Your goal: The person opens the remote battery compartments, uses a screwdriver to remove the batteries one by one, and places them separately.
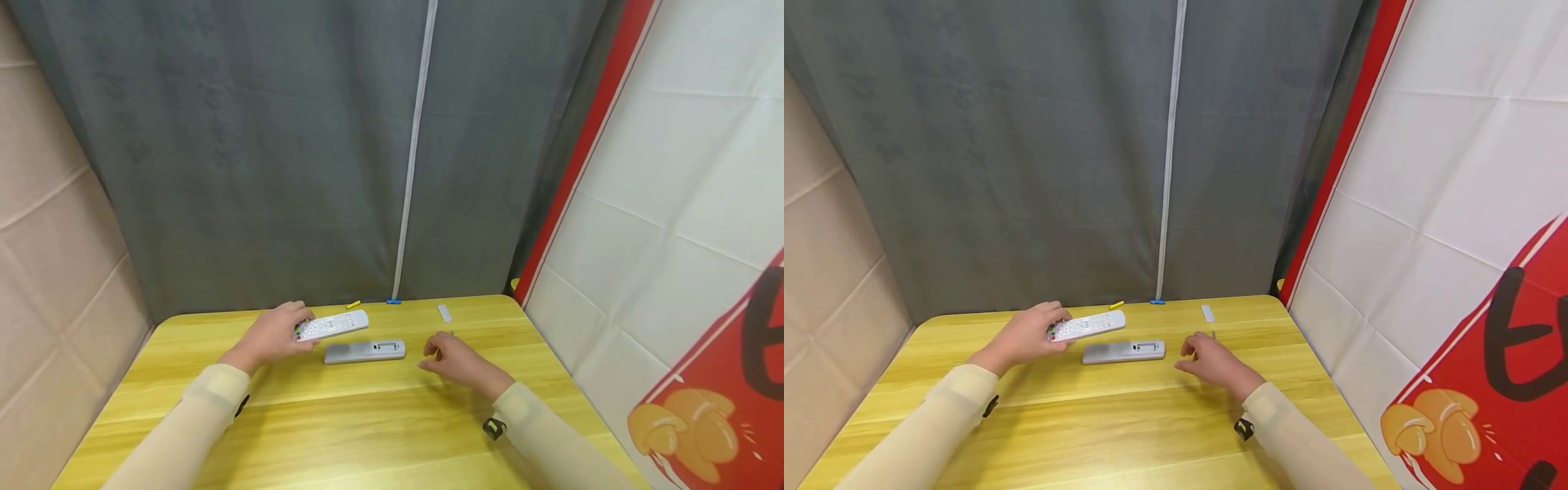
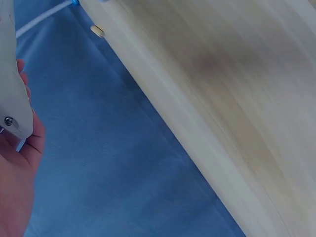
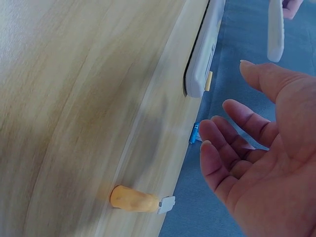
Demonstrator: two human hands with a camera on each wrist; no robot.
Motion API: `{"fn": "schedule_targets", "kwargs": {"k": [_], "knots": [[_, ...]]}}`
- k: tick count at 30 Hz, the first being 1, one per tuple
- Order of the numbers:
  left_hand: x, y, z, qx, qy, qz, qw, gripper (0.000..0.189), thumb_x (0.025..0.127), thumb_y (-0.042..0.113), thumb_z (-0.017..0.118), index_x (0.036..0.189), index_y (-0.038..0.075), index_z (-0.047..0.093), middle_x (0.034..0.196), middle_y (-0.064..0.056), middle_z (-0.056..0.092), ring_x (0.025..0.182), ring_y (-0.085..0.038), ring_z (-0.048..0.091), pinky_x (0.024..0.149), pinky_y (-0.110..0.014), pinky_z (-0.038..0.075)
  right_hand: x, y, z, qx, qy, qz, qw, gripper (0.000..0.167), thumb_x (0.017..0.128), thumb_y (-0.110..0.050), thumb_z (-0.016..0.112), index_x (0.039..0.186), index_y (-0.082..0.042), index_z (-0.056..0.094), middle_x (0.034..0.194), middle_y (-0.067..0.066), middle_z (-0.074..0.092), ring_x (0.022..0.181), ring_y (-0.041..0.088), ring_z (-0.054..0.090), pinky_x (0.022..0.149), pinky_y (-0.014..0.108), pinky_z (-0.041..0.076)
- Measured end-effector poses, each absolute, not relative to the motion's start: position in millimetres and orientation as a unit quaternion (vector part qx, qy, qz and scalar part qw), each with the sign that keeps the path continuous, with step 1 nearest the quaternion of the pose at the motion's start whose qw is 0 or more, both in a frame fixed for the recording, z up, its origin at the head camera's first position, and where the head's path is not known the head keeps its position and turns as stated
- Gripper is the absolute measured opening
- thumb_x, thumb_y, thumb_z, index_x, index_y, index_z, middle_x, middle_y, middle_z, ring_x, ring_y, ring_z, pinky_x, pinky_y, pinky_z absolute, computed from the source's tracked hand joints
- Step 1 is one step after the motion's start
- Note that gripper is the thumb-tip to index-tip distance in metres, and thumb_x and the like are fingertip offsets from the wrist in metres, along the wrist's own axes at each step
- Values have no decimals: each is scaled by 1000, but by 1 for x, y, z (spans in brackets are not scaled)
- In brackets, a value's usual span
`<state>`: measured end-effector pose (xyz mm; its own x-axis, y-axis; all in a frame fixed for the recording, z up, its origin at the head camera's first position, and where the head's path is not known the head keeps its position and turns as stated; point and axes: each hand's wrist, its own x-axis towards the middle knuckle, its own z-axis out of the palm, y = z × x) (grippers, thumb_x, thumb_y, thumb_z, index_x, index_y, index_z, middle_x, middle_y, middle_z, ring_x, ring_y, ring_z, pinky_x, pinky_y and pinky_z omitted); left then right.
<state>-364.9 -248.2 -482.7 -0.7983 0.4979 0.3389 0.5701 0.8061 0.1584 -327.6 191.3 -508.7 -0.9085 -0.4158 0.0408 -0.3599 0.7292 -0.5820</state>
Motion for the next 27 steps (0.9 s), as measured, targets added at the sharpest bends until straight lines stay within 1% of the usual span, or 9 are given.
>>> {"fn": "schedule_targets", "kwargs": {"k": [4,9,13,16,19,21,25,27], "knots": [[-364,-240,-481,-301,-934,-129,144,36,86,43,89,113,23,76,101,12,59,85,-10,53,72,-35,49,-329,190,-508,-211,928,-303,46,25,102,-26,84,111,-5,72,106,6,65,84,14,59,74,32,54],[-361,-233,-482,-310,-933,-125,135,37,87,44,90,114,24,75,104,13,60,86,-8,54,72,-35,50,-329,189,-506,-218,927,-302,46,30,101,-27,85,114,-2,72,107,8,66,85,14,60,75,33,55],[-357,-226,-480,-328,-928,-115,137,38,88,47,88,115,24,75,107,11,62,89,-9,56,75,-36,53,-331,186,-502,-220,928,-299,41,33,100,-28,86,116,-2,71,109,11,67,87,16,60,77,35,55],[-355,-220,-480,-339,-924,-108,138,40,88,48,88,116,22,76,109,9,64,91,-11,58,79,-39,54,-332,184,-499,-221,928,-298,37,34,100,-30,86,118,-6,70,109,8,67,90,17,61,80,36,55],[-353,-215,-480,-343,-923,-107,135,41,89,49,87,117,21,76,110,8,65,92,-12,59,81,-39,55,-333,180,-495,-224,924,-309,34,38,100,-30,86,124,-9,67,110,3,65,95,19,63,84,40,56],[-352,-212,-481,-347,-922,-109,135,41,89,49,87,117,22,76,109,9,64,91,-11,59,80,-39,55,-332,177,-493,-226,919,-321,34,44,100,-32,86,131,-9,64,113,1,64,101,23,64,87,42,55],[-351,-206,-484,-359,-915,-117,140,39,90,49,87,116,22,75,108,10,64,90,-10,59,79,-38,55,-330,172,-489,-230,913,-337,27,57,99,-36,86,142,-9,59,120,1,63,111,29,65,92,45,55],[-350,-203,-485,-360,-914,-120,142,39,90,49,86,116,23,75,108,11,64,91,-9,59,79,-37,55,-329,167,-488,-234,911,-338,21,62,99,-36,87,145,-8,57,123,2,63,113,28,64,94,46,56]]}}
